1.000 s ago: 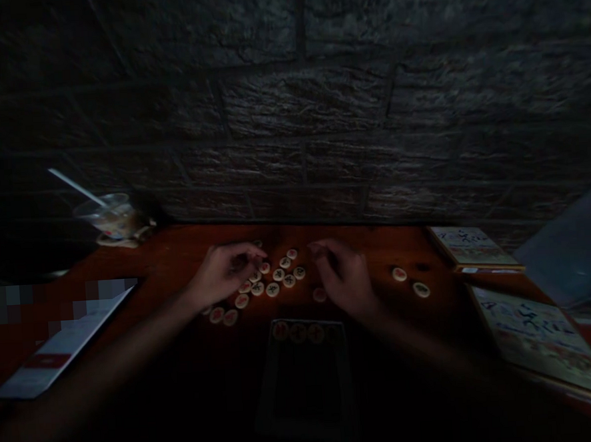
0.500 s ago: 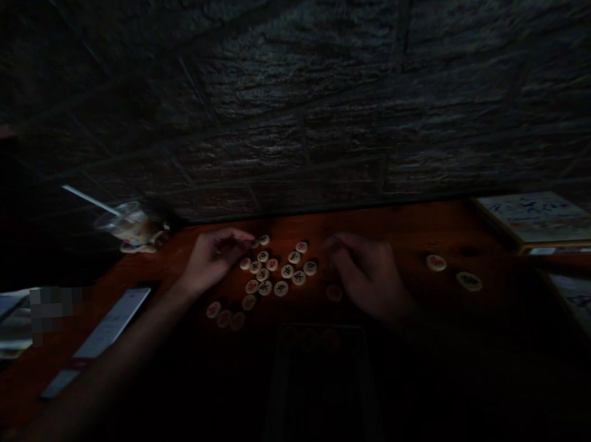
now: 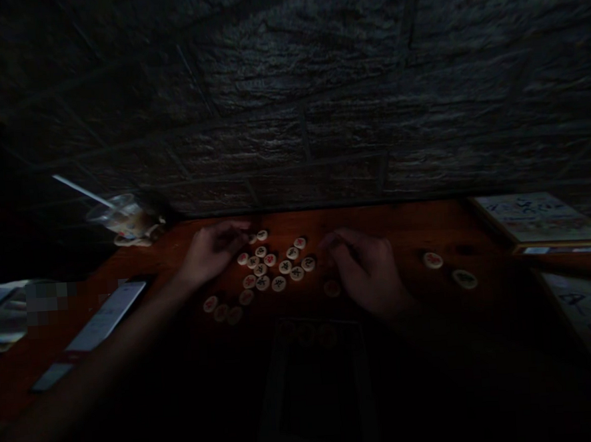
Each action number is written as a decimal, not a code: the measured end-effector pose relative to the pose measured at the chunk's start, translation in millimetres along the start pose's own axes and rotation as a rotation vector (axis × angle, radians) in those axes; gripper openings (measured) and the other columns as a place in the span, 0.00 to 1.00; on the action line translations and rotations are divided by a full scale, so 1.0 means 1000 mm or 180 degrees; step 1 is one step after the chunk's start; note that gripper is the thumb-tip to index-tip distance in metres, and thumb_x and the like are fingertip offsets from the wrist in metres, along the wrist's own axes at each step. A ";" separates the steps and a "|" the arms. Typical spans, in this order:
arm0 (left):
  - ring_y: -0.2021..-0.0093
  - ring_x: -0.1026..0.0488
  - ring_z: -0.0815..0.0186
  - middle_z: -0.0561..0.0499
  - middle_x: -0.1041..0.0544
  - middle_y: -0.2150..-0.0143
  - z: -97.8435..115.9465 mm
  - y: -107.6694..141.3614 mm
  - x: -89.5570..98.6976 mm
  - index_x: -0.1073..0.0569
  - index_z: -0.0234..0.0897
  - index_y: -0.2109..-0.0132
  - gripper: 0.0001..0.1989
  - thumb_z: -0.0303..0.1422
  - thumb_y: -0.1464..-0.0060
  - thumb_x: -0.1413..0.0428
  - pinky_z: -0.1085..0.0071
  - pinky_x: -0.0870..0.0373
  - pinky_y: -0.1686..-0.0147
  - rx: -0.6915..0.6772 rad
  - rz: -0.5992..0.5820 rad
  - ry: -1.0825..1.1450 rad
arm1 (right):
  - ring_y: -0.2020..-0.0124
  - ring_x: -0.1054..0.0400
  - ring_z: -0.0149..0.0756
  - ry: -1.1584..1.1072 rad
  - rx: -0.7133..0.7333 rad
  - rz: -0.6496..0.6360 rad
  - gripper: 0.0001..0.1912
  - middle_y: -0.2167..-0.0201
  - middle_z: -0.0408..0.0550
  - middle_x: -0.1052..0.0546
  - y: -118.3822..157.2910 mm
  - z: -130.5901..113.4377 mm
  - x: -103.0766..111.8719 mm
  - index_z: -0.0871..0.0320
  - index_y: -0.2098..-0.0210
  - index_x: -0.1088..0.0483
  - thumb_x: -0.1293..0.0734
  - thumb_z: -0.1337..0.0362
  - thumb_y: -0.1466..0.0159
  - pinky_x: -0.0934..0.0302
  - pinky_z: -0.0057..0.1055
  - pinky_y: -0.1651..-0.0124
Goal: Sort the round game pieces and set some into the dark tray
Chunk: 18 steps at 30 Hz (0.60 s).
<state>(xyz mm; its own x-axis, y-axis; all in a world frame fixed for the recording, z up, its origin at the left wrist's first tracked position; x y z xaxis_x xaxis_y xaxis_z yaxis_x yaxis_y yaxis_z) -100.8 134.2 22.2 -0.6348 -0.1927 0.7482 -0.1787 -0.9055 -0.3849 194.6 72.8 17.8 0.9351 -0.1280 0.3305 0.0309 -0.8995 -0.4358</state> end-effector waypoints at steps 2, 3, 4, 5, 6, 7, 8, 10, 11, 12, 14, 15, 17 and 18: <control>0.51 0.17 0.55 0.45 0.15 0.48 -0.001 0.000 -0.006 0.20 0.38 0.43 0.18 0.38 0.38 0.41 0.60 0.20 0.50 -0.0008 -0.0138 0.0002 | 0.76 0.29 0.34 0.0023 -0.0027 0.0007 0.14 0.77 0.43 0.24 -0.001 0.000 0.000 0.55 0.65 0.22 0.38 0.60 0.31 0.39 0.30 0.73; 0.49 0.17 0.55 0.45 0.15 0.47 -0.002 0.000 -0.007 0.21 0.38 0.42 0.19 0.37 0.37 0.42 0.59 0.21 0.48 -0.0005 -0.0179 -0.0005 | 0.76 0.29 0.34 0.0029 -0.0029 0.0015 0.14 0.78 0.43 0.24 -0.001 0.000 0.000 0.55 0.66 0.22 0.38 0.61 0.31 0.40 0.30 0.73; 0.48 0.17 0.54 0.44 0.16 0.46 -0.004 0.000 -0.008 0.21 0.38 0.42 0.19 0.36 0.37 0.43 0.58 0.22 0.46 0.0007 -0.0200 -0.0021 | 0.76 0.29 0.34 0.0027 -0.0036 0.0018 0.13 0.78 0.43 0.24 -0.002 0.001 0.000 0.55 0.66 0.22 0.38 0.61 0.32 0.40 0.29 0.73; 0.47 0.18 0.54 0.43 0.16 0.45 -0.006 -0.001 -0.009 0.21 0.37 0.42 0.19 0.35 0.36 0.44 0.57 0.22 0.45 0.0028 -0.0204 -0.0043 | 0.76 0.30 0.34 0.0011 -0.0042 0.0020 0.13 0.78 0.43 0.24 -0.002 0.001 0.000 0.55 0.66 0.22 0.38 0.62 0.32 0.40 0.29 0.74; 0.46 0.18 0.53 0.43 0.16 0.45 -0.008 -0.001 -0.009 0.21 0.37 0.42 0.18 0.34 0.36 0.45 0.56 0.23 0.43 0.0051 -0.0202 -0.0068 | 0.77 0.30 0.33 -0.0013 -0.0047 0.0029 0.13 0.78 0.43 0.25 -0.002 0.001 0.000 0.56 0.66 0.22 0.38 0.62 0.32 0.41 0.29 0.74; 0.45 0.18 0.53 0.43 0.16 0.44 -0.010 -0.001 -0.009 0.20 0.37 0.43 0.18 0.34 0.36 0.45 0.56 0.24 0.42 0.0073 -0.0205 -0.0089 | 0.77 0.30 0.33 -0.0029 -0.0058 0.0034 0.14 0.78 0.43 0.25 -0.002 0.001 0.000 0.56 0.66 0.21 0.38 0.62 0.32 0.41 0.29 0.74; 0.45 0.19 0.53 0.43 0.17 0.44 -0.012 -0.001 -0.009 0.20 0.37 0.43 0.18 0.33 0.36 0.45 0.56 0.25 0.41 0.0090 -0.0220 -0.0103 | 0.77 0.30 0.33 -0.0032 -0.0069 0.0045 0.14 0.78 0.43 0.25 -0.002 0.001 0.000 0.56 0.66 0.21 0.38 0.61 0.31 0.41 0.29 0.74; 0.44 0.19 0.54 0.44 0.17 0.43 -0.012 -0.001 -0.010 0.20 0.37 0.43 0.17 0.33 0.36 0.45 0.58 0.25 0.40 0.0109 -0.0279 -0.0108 | 0.76 0.31 0.33 -0.0015 -0.0062 0.0063 0.14 0.78 0.43 0.25 -0.002 0.000 0.000 0.56 0.66 0.21 0.38 0.61 0.31 0.42 0.29 0.73; 0.44 0.19 0.55 0.44 0.16 0.44 -0.012 -0.001 -0.011 0.21 0.37 0.43 0.18 0.33 0.36 0.44 0.59 0.25 0.41 0.0115 -0.0313 -0.0105 | 0.76 0.31 0.33 -0.0005 -0.0054 0.0058 0.14 0.78 0.43 0.25 -0.002 -0.001 0.000 0.56 0.66 0.21 0.38 0.61 0.31 0.42 0.29 0.73; 0.45 0.19 0.56 0.44 0.16 0.44 -0.011 -0.001 -0.011 0.21 0.37 0.43 0.17 0.33 0.36 0.44 0.60 0.25 0.41 0.0122 -0.0345 -0.0105 | 0.76 0.31 0.33 -0.0004 -0.0042 0.0054 0.14 0.78 0.42 0.25 -0.002 -0.001 0.000 0.56 0.66 0.22 0.38 0.61 0.31 0.41 0.29 0.73; 0.47 0.18 0.56 0.44 0.16 0.45 -0.008 0.000 -0.012 0.20 0.36 0.43 0.17 0.34 0.36 0.44 0.62 0.24 0.43 0.0145 -0.0385 -0.0130 | 0.76 0.31 0.33 -0.0006 -0.0049 0.0053 0.14 0.78 0.42 0.25 -0.002 0.000 0.000 0.56 0.66 0.21 0.37 0.60 0.31 0.41 0.30 0.72; 0.48 0.17 0.57 0.44 0.15 0.46 -0.007 0.001 -0.012 0.20 0.36 0.44 0.16 0.34 0.36 0.44 0.63 0.24 0.45 0.0157 -0.0399 -0.0156 | 0.76 0.31 0.33 -0.0008 -0.0076 0.0065 0.14 0.78 0.42 0.25 -0.003 0.001 0.000 0.56 0.67 0.21 0.37 0.60 0.31 0.41 0.29 0.73; 0.51 0.17 0.58 0.45 0.15 0.48 -0.003 0.003 -0.012 0.19 0.36 0.45 0.16 0.35 0.36 0.43 0.65 0.23 0.48 0.0164 -0.0440 -0.0217 | 0.76 0.30 0.33 -0.0007 -0.0112 0.0091 0.14 0.78 0.43 0.25 -0.003 0.002 0.000 0.56 0.67 0.21 0.37 0.60 0.31 0.41 0.29 0.73; 0.53 0.16 0.59 0.47 0.14 0.49 -0.002 0.003 -0.012 0.19 0.36 0.45 0.16 0.35 0.36 0.44 0.66 0.23 0.50 0.0158 -0.0465 -0.0246 | 0.76 0.30 0.33 0.0015 -0.0124 0.0091 0.14 0.78 0.43 0.25 -0.003 0.002 0.000 0.56 0.67 0.22 0.37 0.60 0.31 0.40 0.29 0.73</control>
<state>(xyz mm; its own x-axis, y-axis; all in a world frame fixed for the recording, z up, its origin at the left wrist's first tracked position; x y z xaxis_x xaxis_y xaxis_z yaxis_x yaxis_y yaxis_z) -94.9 134.5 10.6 -0.5447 -0.0843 0.8344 -0.2265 -0.9432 -0.2432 195.5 76.6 17.6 0.9337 -0.1558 0.3224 -0.0097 -0.9111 -0.4122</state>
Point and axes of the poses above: each hand's wrist, its own y-axis away from the middle knuckle, its own x-axis out of the back of the hand, z = x × y, the point moved 8 cm from there along -y, towards the middle knuckle
